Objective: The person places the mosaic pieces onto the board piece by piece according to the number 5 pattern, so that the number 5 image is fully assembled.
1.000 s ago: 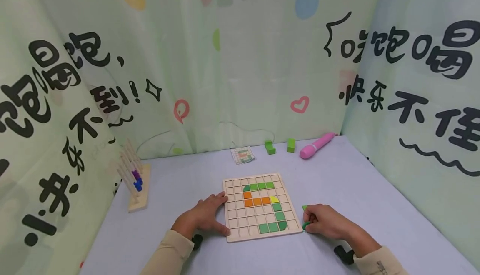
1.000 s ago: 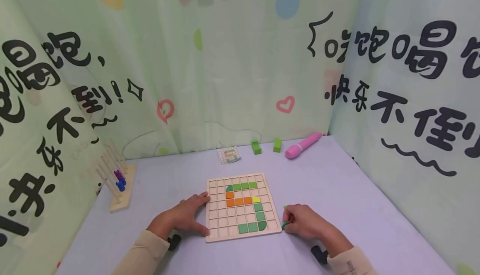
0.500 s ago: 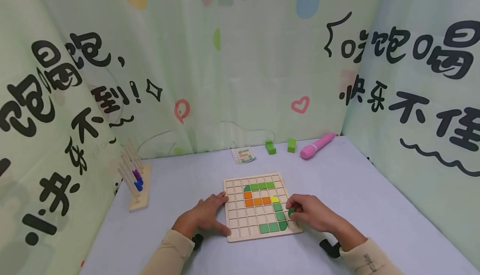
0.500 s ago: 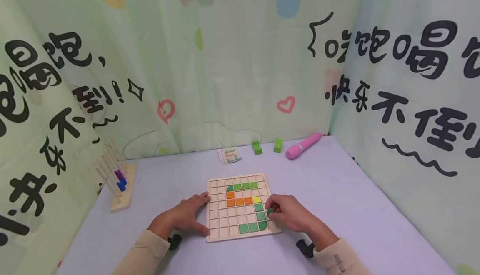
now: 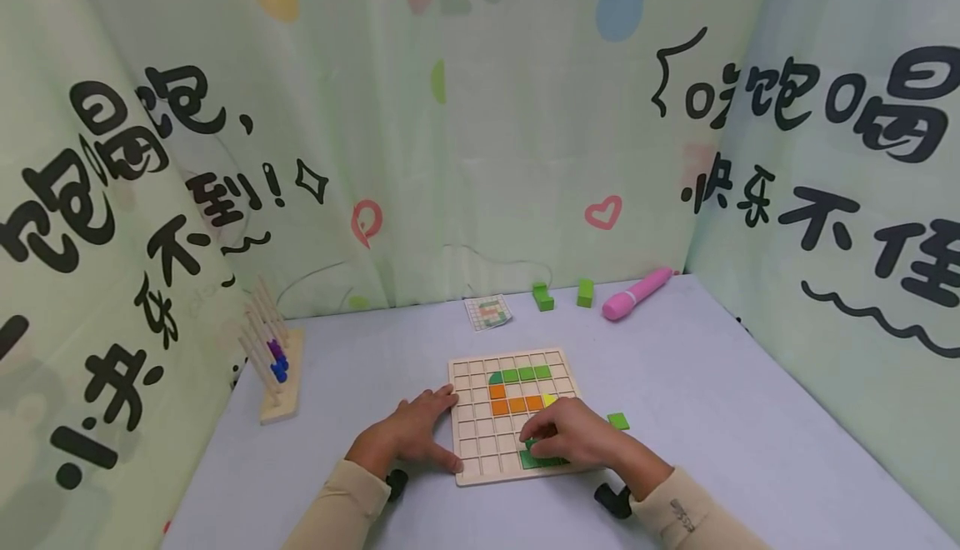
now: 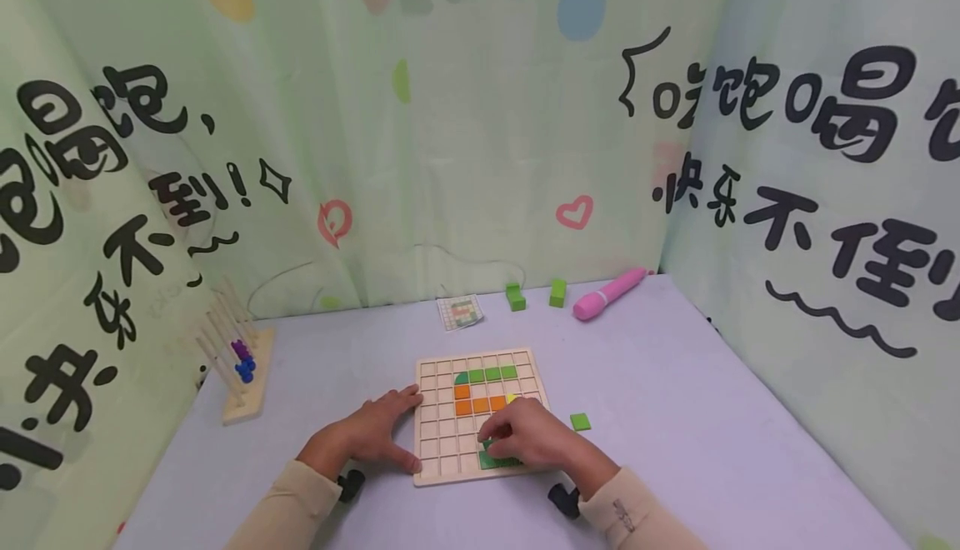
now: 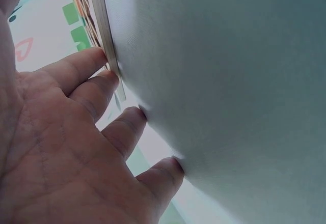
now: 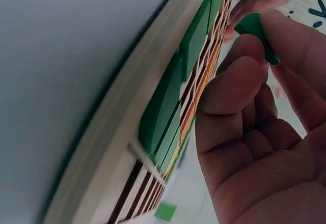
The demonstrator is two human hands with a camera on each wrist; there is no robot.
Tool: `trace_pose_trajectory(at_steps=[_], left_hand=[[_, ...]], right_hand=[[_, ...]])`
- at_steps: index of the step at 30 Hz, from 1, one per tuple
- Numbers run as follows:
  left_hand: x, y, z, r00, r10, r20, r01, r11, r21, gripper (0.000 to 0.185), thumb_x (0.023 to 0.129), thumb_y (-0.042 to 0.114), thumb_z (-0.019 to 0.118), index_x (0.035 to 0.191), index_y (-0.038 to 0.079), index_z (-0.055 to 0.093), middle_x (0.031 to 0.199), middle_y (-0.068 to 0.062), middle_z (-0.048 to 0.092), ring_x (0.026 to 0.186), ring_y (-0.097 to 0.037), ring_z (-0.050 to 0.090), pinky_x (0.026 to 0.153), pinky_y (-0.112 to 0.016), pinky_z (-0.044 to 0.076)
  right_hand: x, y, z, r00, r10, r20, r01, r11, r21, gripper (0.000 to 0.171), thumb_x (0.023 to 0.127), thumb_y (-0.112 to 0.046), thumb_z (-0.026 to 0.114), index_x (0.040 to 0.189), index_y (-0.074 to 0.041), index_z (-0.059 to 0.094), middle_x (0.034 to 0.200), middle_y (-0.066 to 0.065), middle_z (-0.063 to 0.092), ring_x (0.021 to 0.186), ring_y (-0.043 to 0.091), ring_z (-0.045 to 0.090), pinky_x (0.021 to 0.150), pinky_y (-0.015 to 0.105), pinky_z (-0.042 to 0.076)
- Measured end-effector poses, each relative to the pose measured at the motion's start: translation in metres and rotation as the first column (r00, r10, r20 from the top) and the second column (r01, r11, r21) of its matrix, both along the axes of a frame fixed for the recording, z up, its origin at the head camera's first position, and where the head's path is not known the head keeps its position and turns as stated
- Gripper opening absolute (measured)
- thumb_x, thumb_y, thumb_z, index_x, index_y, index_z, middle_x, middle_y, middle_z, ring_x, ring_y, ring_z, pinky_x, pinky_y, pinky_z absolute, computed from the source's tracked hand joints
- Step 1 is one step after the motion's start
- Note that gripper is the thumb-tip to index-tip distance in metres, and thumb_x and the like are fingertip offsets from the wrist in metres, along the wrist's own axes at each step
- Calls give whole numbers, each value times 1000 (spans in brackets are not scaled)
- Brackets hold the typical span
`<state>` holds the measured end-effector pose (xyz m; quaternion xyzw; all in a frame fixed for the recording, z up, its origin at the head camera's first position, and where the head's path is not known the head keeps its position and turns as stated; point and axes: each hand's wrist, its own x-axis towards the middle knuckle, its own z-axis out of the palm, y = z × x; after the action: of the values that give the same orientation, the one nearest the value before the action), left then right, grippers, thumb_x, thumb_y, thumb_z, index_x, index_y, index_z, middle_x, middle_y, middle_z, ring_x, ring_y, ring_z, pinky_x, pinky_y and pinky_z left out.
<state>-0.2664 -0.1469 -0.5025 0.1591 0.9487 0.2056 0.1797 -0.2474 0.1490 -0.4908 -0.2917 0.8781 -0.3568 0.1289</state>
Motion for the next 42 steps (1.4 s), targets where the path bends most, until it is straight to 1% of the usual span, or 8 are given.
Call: trace_pose_trajectory(at_steps=[6, 12, 17, 21, 24, 31, 36, 42], left_hand=[[0, 0, 0, 1000, 3, -3, -3, 1000, 5, 108, 71, 48, 95, 159, 13, 42, 171, -4, 30, 157, -37, 28, 124, -67, 24], [0, 0, 0, 1000, 2, 6, -2, 1000, 7, 107, 71, 48, 95, 158, 14, 42, 171, -5, 30, 157, -37, 27, 124, -67, 24], [0, -1, 0, 1000, -1, 11, 1, 1000, 14, 107, 72, 47, 95, 159, 13, 42, 171, -5, 30, 157, -38, 27, 123, -68, 24], [-1, -1, 1, 1000, -6, 8, 6, 1000, 18, 107, 72, 47, 95, 158, 12, 42, 171, -5, 30, 157, -38, 26, 124, -67, 22], [-1, -2, 0, 1000, -5, 11, 5, 1000, 18, 107, 72, 47, 95, 158, 13, 42, 171, -5, 29, 157, -37, 26, 125, -67, 22], [-2, -2, -1, 1000, -17, 2, 17, 1000, 22, 107, 72, 48, 94, 158, 12, 42, 171, -6, 30, 157, -38, 27, 124, -67, 22], [-2, -3, -1, 1000, -29, -7, 29, 999, 23, 107, 72, 47, 94, 158, 11, 42, 171, -7, 30, 157, -38, 27, 124, -68, 22], [-1, -2, -2, 1000, -19, -4, 19, 999, 26, 107, 71, 47, 95, 158, 11, 43, 171, -6, 30, 157, -38, 26, 124, -67, 21]], right_hand=[[1, -23, -2, 999, -36, 1, 36, 998, 43, 10, 87, -8, 78, 91, -17, 75, 77, -11, 65, 72, 6, 56, 65, 23, 47], [6, -39, -7, 998, -58, 32, 58, 998, 12, 14, 83, -2, 79, 86, -14, 73, 75, -8, 65, 71, 9, 57, 63, 23, 47], [9, -45, -11, 996, -89, 11, 89, 996, -1, 16, 80, 0, 81, 85, -12, 72, 72, -7, 64, 67, 8, 56, 59, 22, 46], [12, -47, -12, 994, -113, 0, 113, 994, -9, 16, 81, -1, 82, 82, -13, 71, 70, -7, 63, 65, 8, 56, 57, 21, 45], [14, -48, -13, 992, -126, -25, 126, 992, 7, 18, 81, -2, 83, 79, -14, 70, 69, -8, 62, 65, 7, 54, 58, 21, 45], [18, -48, -14, 980, -124, -156, 136, 988, 70, 19, 81, -5, 85, 75, -15, 69, 71, -9, 58, 67, 5, 48, 60, 23, 43], [19, -47, -12, 979, -125, -164, 141, 986, 89, 15, 83, -9, 85, 77, -15, 72, 75, -9, 58, 69, 5, 48, 63, 23, 43], [15, -35, -10, 982, -159, -103, 167, 983, 77, 3, 92, -16, 78, 93, -13, 76, 82, -9, 64, 76, 8, 54, 67, 26, 48]])
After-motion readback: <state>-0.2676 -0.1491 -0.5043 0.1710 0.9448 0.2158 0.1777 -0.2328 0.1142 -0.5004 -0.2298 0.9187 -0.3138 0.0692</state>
